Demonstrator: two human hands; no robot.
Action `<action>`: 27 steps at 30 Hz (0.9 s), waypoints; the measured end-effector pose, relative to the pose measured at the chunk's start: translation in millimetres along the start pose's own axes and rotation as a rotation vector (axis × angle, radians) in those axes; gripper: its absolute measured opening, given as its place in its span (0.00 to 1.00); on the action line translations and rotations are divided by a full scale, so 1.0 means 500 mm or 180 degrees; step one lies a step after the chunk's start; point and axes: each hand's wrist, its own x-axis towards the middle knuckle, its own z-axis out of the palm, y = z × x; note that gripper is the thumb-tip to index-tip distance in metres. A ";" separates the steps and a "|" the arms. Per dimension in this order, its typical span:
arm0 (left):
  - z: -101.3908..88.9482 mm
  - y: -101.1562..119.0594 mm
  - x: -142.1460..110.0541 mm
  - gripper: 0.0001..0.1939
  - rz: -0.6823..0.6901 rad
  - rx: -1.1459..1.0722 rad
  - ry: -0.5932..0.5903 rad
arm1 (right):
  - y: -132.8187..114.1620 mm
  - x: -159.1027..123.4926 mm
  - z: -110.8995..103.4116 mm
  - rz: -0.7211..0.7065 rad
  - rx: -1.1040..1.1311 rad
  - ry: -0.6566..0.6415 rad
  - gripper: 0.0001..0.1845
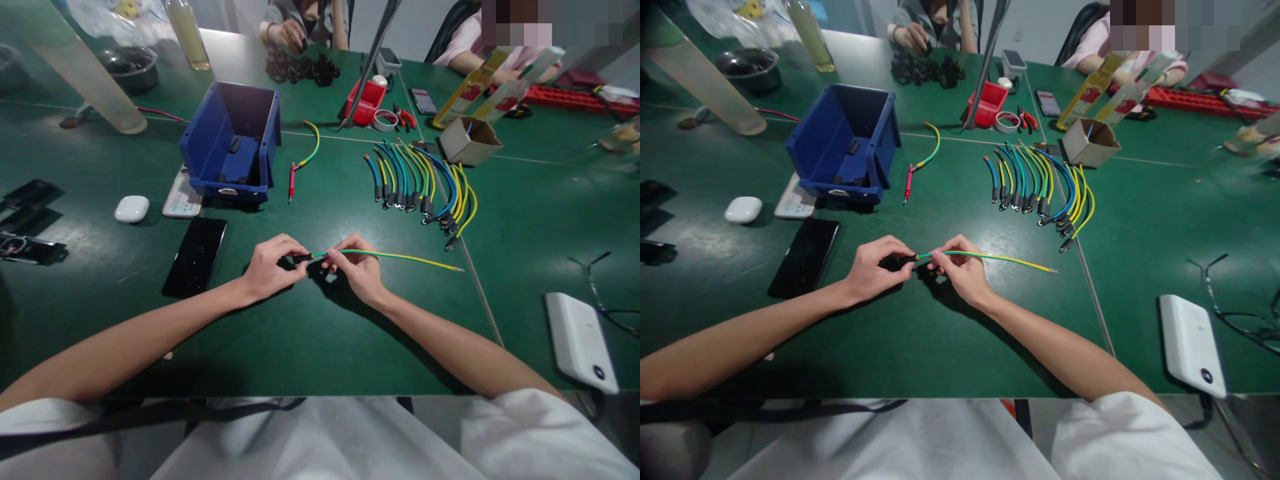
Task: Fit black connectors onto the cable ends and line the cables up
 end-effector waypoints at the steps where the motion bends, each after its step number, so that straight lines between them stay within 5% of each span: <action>1: -0.001 0.000 0.000 0.06 0.0029 -0.0019 0.0009 | -0.001 0.000 0.001 0.0031 0.0022 0.0009 0.17; 18: -0.003 0.000 -0.002 0.07 -0.0246 -0.0025 -0.0029 | 0.013 0.004 -0.007 0.0165 0.0499 0.0105 0.16; 27: -0.002 -0.003 -0.003 0.06 -0.0003 0.0010 0.0039 | 0.006 -0.003 -0.002 0.0150 0.0380 0.0130 0.15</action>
